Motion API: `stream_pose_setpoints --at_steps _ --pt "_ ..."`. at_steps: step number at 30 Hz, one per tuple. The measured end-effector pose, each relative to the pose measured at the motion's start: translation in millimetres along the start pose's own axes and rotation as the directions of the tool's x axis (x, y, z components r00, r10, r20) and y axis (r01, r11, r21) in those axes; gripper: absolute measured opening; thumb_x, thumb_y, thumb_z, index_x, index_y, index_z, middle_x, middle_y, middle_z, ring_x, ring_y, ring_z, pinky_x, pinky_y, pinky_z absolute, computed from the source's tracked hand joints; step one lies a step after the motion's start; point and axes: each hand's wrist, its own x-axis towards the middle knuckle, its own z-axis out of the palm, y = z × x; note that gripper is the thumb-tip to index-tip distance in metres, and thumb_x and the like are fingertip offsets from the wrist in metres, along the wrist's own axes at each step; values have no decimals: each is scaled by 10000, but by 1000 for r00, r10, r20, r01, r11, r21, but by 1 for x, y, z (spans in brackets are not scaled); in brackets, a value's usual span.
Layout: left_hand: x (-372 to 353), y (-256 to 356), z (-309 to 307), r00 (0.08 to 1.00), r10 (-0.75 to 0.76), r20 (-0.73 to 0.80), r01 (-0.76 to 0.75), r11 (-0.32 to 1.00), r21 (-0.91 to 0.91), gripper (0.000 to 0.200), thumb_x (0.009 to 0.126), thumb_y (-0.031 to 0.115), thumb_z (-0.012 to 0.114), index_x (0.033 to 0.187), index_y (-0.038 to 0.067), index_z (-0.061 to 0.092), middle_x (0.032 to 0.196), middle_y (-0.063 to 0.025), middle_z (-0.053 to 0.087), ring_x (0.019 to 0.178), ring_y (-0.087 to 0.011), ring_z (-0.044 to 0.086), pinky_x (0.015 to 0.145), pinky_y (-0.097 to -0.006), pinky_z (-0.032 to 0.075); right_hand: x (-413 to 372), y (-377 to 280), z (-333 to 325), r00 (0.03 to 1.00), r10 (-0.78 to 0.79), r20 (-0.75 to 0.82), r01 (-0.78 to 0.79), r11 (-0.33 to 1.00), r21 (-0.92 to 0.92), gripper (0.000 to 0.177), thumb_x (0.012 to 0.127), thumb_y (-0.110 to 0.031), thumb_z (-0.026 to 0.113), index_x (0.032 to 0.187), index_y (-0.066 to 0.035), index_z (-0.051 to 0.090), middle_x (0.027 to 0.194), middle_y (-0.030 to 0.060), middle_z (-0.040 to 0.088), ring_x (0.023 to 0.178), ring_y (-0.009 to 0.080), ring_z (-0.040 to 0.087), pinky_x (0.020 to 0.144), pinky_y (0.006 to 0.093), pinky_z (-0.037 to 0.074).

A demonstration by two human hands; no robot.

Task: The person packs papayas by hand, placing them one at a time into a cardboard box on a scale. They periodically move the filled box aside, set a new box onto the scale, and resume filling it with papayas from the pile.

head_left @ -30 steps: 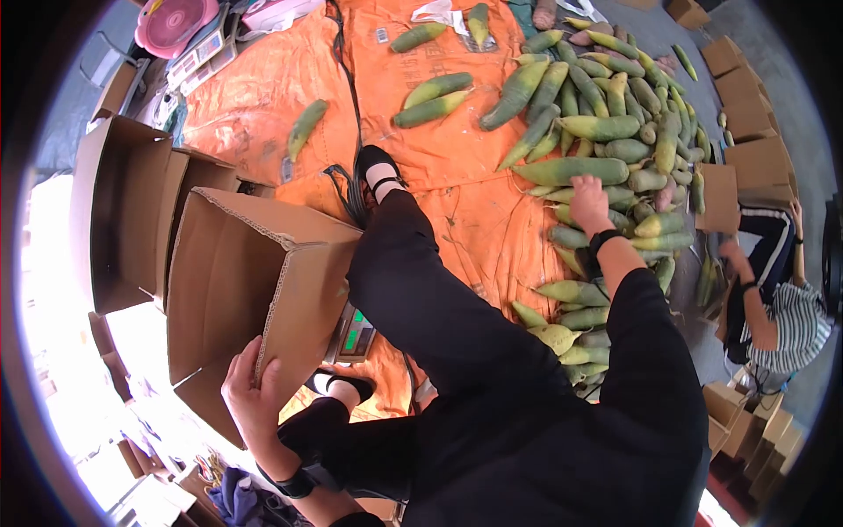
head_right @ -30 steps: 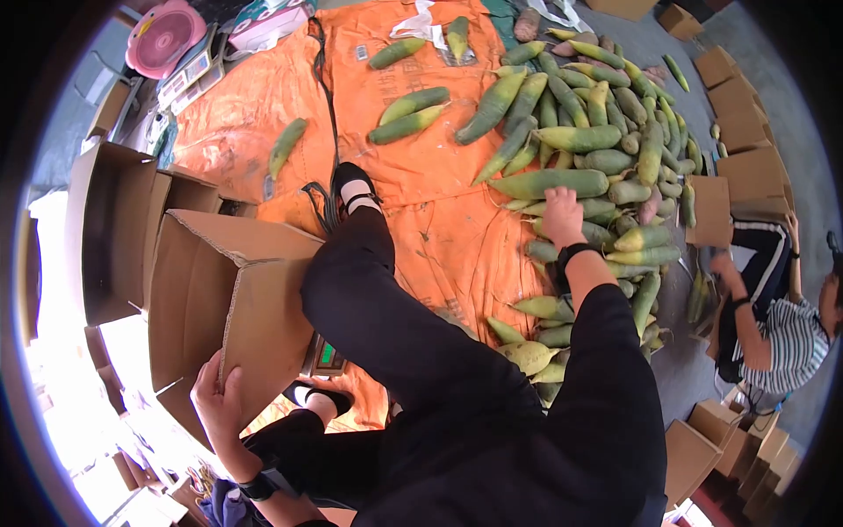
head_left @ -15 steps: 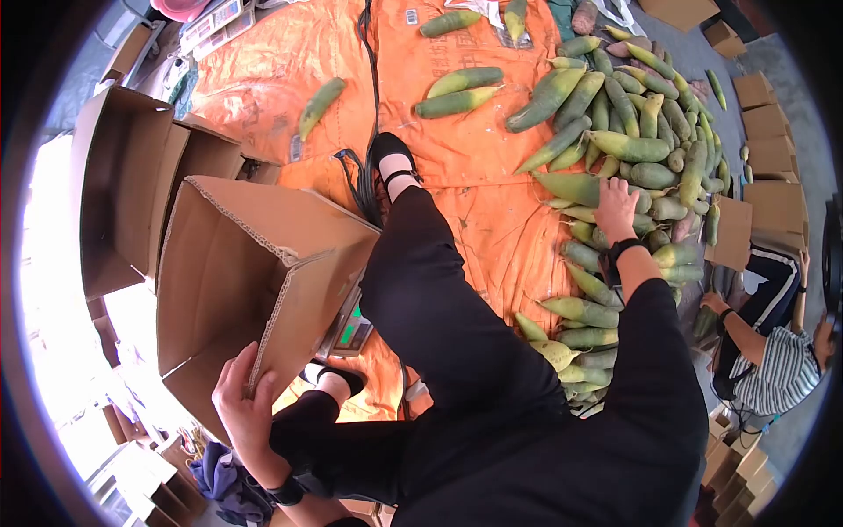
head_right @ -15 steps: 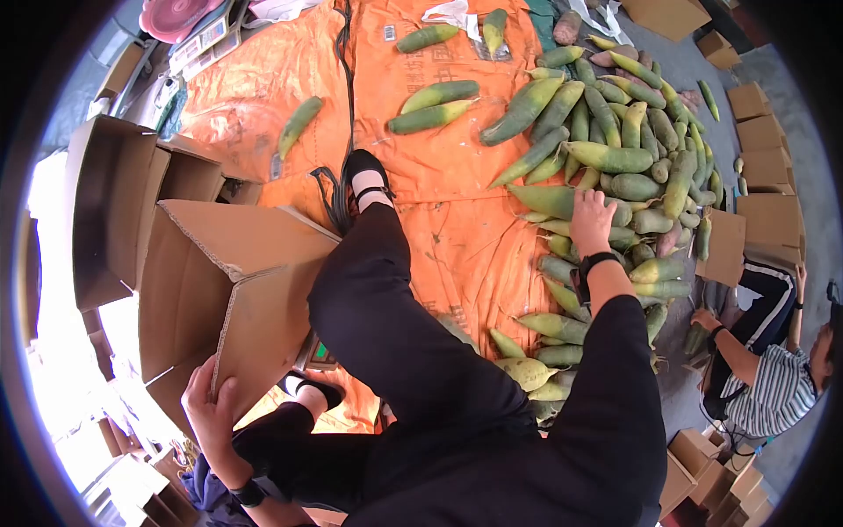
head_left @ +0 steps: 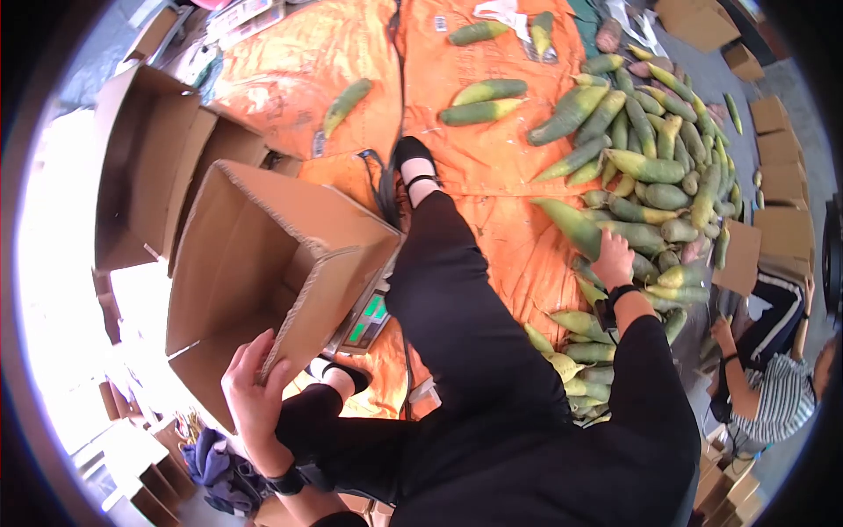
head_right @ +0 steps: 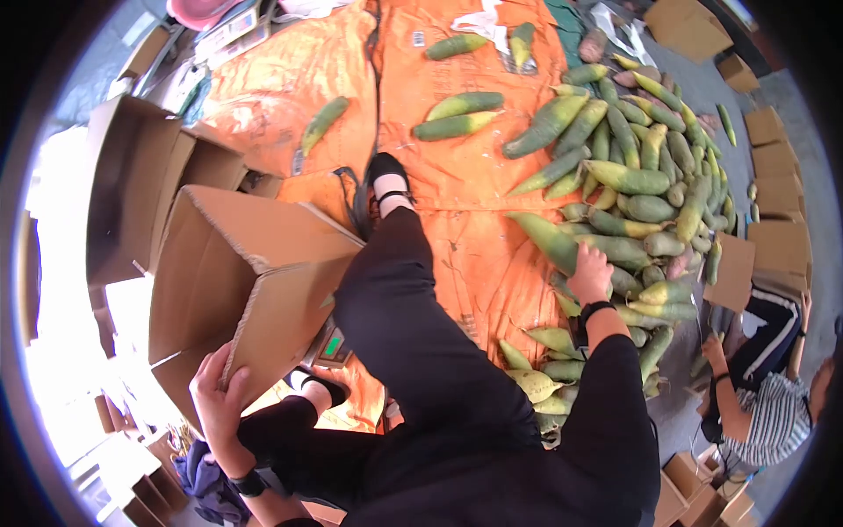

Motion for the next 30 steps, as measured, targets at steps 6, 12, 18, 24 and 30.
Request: stream_pose_setpoints --at_steps 6,12,18,24,30 --pt "-2 -1 -4 999 33 -39 -33 999 -7 394 694 121 719 1061 1 644 879 -135 653 803 -248 663 729 -314 520 -18 -7 -4 971 -24 237 -140 747 649 809 567 -272 820 1240 -5 460 1132 191 598 1068 337 574 883 401 476" --pt "-8 -6 -7 993 102 -61 -113 970 -216 367 787 182 677 1093 -14 624 896 -139 649 798 -248 659 726 -304 517 -59 -24 -46 974 -200 108 44 632 774 853 511 -241 832 1257 -9 490 1101 203 620 1038 326 596 885 377 463" --pt "-11 -10 -21 979 167 -115 -195 929 -315 322 809 92 579 1108 -20 615 934 -147 655 866 -238 641 796 -313 493 -99 -52 -159 856 -463 -232 443 423 791 826 522 -193 814 1254 0 484 1061 166 619 1004 285 597 895 349 452" --pt "-12 -7 -61 954 213 -213 -295 805 -514 459 795 98 605 1243 12 551 1046 -107 629 963 -192 601 841 -302 471 -151 -94 -283 586 -601 -544 783 246 571 870 504 -143 807 1289 -13 454 1230 139 533 1145 247 517 992 350 386" --pt "-24 8 -132 887 273 -372 -444 723 -529 996 729 599 690 1424 0 301 1333 -168 471 1115 -236 563 809 -322 508 -212 -175 -372 15 -701 -713 982 -125 144 783 534 -171 792 1247 -65 489 1146 131 579 1100 328 536 924 399 438"
